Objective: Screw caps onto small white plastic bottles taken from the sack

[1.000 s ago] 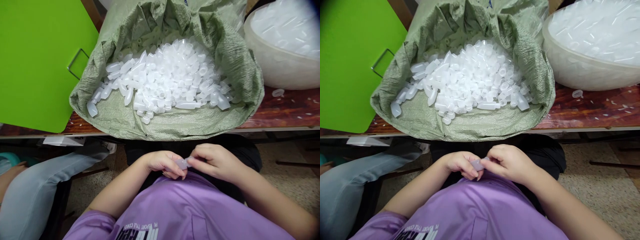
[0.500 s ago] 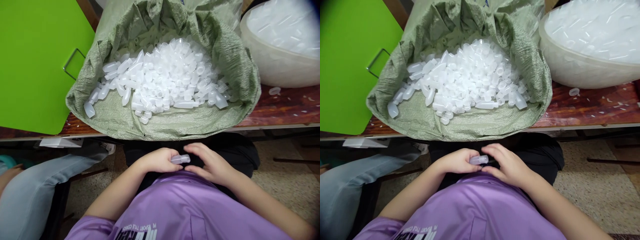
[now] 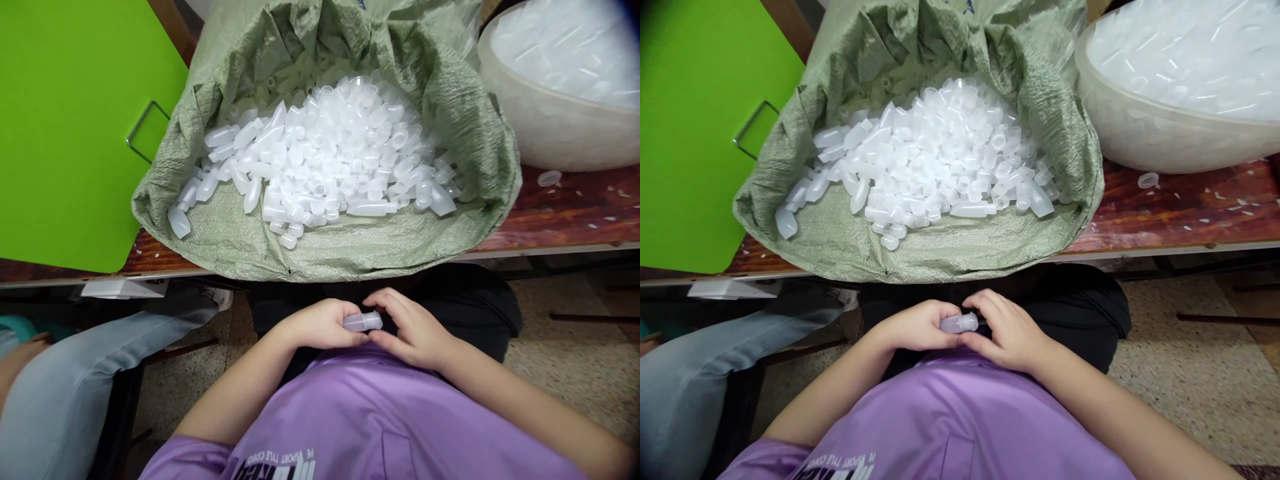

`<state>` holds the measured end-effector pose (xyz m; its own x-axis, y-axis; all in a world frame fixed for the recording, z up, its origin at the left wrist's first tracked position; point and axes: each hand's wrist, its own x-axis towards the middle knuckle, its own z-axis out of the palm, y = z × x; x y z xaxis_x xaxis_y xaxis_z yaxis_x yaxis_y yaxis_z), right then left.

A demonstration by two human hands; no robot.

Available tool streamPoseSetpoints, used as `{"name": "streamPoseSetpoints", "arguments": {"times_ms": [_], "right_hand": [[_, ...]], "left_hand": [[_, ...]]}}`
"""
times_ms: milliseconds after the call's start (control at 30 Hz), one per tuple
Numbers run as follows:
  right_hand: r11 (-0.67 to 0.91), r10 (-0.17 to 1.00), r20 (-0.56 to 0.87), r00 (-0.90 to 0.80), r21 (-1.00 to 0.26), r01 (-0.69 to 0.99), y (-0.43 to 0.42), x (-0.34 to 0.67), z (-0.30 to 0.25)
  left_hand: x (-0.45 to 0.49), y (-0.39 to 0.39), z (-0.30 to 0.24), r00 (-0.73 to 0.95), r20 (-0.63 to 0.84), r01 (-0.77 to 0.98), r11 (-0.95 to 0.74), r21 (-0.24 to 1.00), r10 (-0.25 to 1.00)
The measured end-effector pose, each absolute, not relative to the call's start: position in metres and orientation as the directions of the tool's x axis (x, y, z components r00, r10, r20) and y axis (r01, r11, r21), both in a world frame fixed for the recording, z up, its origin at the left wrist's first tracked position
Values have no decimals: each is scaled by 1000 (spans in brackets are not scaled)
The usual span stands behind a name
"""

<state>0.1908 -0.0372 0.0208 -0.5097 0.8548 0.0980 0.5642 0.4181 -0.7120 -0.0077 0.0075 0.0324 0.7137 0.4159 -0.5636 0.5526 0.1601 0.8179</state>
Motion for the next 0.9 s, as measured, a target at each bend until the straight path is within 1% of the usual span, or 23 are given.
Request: {"name": "streamPoseSetpoints", "arguments": {"times_ms": [33,100,133,200,300,433,567,667,733,767,833,867,900], "right_hand": [[509,822,174,-542,-651,563,-37,191,19],[638,749,263,-608,-532,557,-36,190,15],[672,724,283,-629,-497,550,-35,189,12],[677,721,301,-624,-497,543,-34,186,6],[610,774,278,-568,-566,555,-31,180,-3],[513,829,189,-526,-631,582,-31,173,-11],[406,870,75,-487,-669,623,-34,168,-22],[318,909,5,-416,-654,686,-33,168,-32],[237,948,-21,-317,-617,751,-29,174,-37],[194,965,-28,-261,-594,781,-26,179,-37],[123,984,-41,-175,-556,822,-21,191,-34],[122,984,-45,-175,-545,829,-20,198,-30],[165,976,-34,-217,-537,827,-20,204,-25]], "left_hand": [[-8,7,32,725,-565,547,168,820,394],[-8,7,32,739,-580,559,167,812,343],[-7,7,31,741,-589,569,163,806,323],[-5,5,31,745,-586,573,146,807,318],[-2,2,29,740,-552,562,98,821,384],[0,-4,25,703,-523,597,0,802,482],[0,-2,20,670,-558,680,-104,726,489],[4,7,15,576,-646,800,-181,572,502],[9,13,11,496,-678,861,-204,467,542],[11,16,8,472,-668,875,-210,437,575],[14,21,4,450,-613,881,-211,423,650],[15,23,3,438,-586,882,-201,425,682],[14,24,2,420,-570,886,-183,426,707]]}}
